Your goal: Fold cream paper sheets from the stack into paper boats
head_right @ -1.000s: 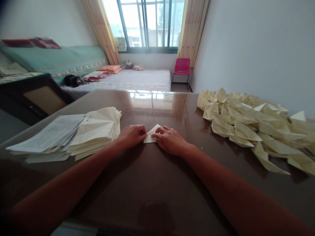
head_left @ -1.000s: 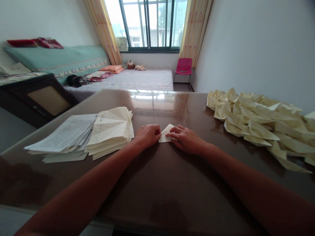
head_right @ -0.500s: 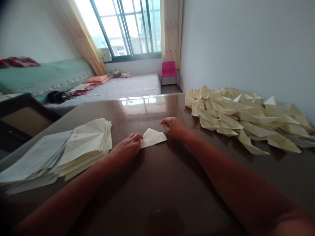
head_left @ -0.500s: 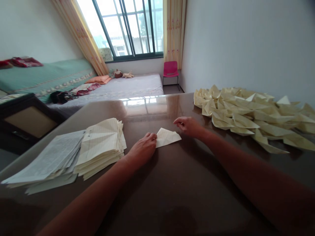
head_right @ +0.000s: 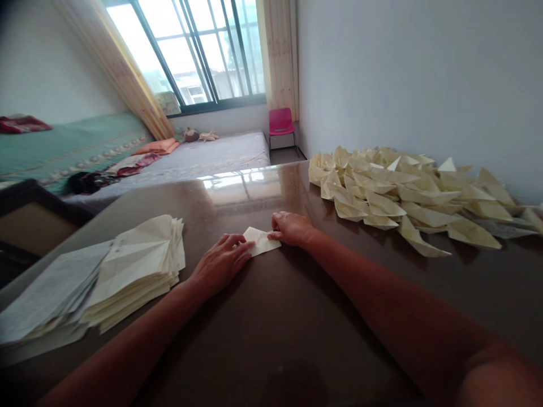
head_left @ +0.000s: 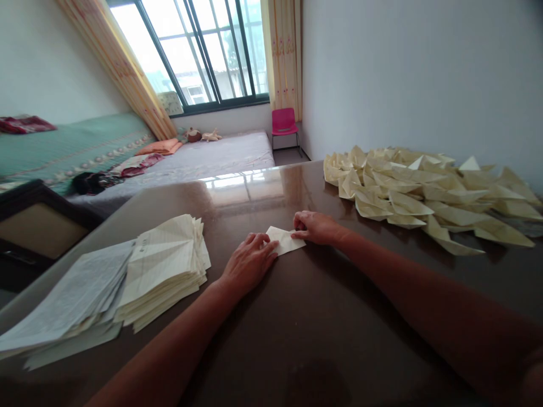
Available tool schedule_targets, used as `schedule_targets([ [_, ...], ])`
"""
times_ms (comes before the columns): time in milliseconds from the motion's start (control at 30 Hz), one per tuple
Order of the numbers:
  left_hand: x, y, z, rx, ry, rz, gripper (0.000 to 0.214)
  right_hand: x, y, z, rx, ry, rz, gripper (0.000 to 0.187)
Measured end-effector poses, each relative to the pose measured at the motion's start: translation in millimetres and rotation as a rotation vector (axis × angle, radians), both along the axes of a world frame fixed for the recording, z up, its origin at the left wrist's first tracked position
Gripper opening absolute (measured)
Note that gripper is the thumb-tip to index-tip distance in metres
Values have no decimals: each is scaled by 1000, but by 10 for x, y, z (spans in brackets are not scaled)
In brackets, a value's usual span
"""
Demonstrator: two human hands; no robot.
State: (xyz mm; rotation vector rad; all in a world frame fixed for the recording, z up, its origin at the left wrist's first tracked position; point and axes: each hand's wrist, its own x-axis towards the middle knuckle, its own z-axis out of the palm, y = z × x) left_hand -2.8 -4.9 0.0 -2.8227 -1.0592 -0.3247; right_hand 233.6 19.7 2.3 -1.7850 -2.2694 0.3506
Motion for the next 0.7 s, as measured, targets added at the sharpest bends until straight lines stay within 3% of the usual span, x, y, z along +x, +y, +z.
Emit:
schedule_targets([
  [267,-45,-2,43,-37,-8,-24,30,0,68,21,-101,54,28,19],
  [433,-77,12,66,-58,27,-33,31,39,98,27,-23,202,20,14],
  [600,-116,12,116,-90,48,-78,30,-4,63,-7,-16,124,81,23],
  [700,-120,0,136,-90,41,-85,29,-35,44,-24,-9,170,117,19],
])
